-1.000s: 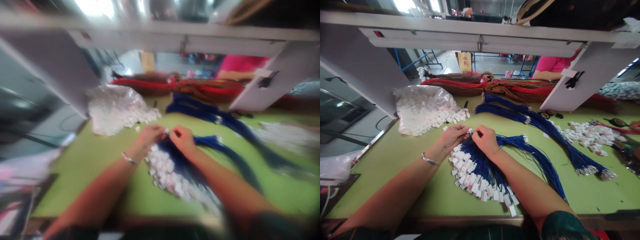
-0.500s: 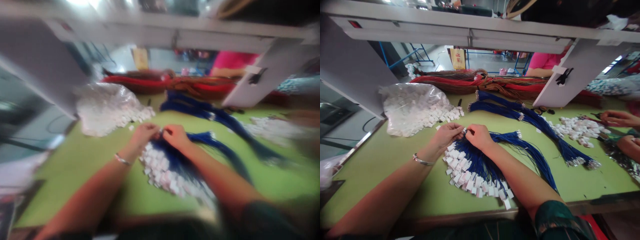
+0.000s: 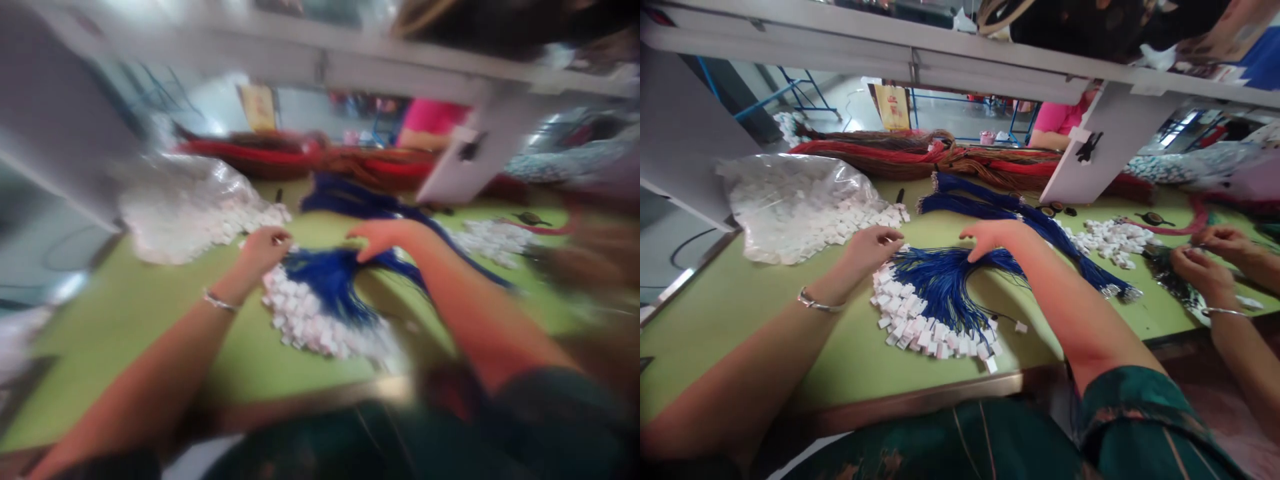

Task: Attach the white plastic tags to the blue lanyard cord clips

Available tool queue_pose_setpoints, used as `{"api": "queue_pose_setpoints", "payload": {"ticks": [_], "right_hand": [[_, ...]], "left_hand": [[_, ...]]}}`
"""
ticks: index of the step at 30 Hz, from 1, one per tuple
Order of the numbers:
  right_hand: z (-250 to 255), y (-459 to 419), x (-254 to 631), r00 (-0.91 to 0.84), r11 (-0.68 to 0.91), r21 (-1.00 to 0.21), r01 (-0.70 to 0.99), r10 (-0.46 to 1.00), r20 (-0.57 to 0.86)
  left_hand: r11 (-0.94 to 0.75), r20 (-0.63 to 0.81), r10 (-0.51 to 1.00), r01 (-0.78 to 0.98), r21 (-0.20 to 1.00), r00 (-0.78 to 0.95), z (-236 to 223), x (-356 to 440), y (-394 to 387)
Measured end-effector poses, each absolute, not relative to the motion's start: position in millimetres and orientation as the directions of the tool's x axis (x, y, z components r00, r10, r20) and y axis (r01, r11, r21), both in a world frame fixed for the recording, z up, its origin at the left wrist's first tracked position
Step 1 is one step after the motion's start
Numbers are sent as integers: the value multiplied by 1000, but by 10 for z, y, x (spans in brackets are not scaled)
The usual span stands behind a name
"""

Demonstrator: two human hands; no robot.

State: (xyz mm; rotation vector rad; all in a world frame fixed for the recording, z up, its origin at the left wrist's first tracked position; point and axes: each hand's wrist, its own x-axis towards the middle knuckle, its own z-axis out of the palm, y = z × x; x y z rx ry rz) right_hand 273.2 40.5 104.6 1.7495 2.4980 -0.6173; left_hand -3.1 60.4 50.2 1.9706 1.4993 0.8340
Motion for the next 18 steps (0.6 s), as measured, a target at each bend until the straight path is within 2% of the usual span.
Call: {"api": "queue_pose_setpoints", "payload": {"ticks": [2,5,8,11,13,15,18], "right_hand": [[910,306,2915,-296,243,-190,951,891,-343],[691,126,3021,-263,226,-169,960,931,-253],[626,1,3005,-210,168,-173,971,942,-263],[752,-94,2977,-204,194,-65,979,944,-258],[923,-189,2976,-236,236,-18,971,957,-166],[1149,-328,2979,-262,262,-27,965,964,-40],[1545,-608,2943,-266,269,-37,962,962,67]], "left_hand": [[-315,239,948,702,639,208,597,-9,600],[-396,270,918,694,601,291,736,93,540],[-484,273,872,642,595,405,871,274,407],[-580,318,805,551,600,501,1027,508,248],[-633,361,751,450,630,553,1161,685,181],[-645,371,703,325,691,606,1313,875,177],[-510,283,696,178,841,660,1519,1158,274]]}}
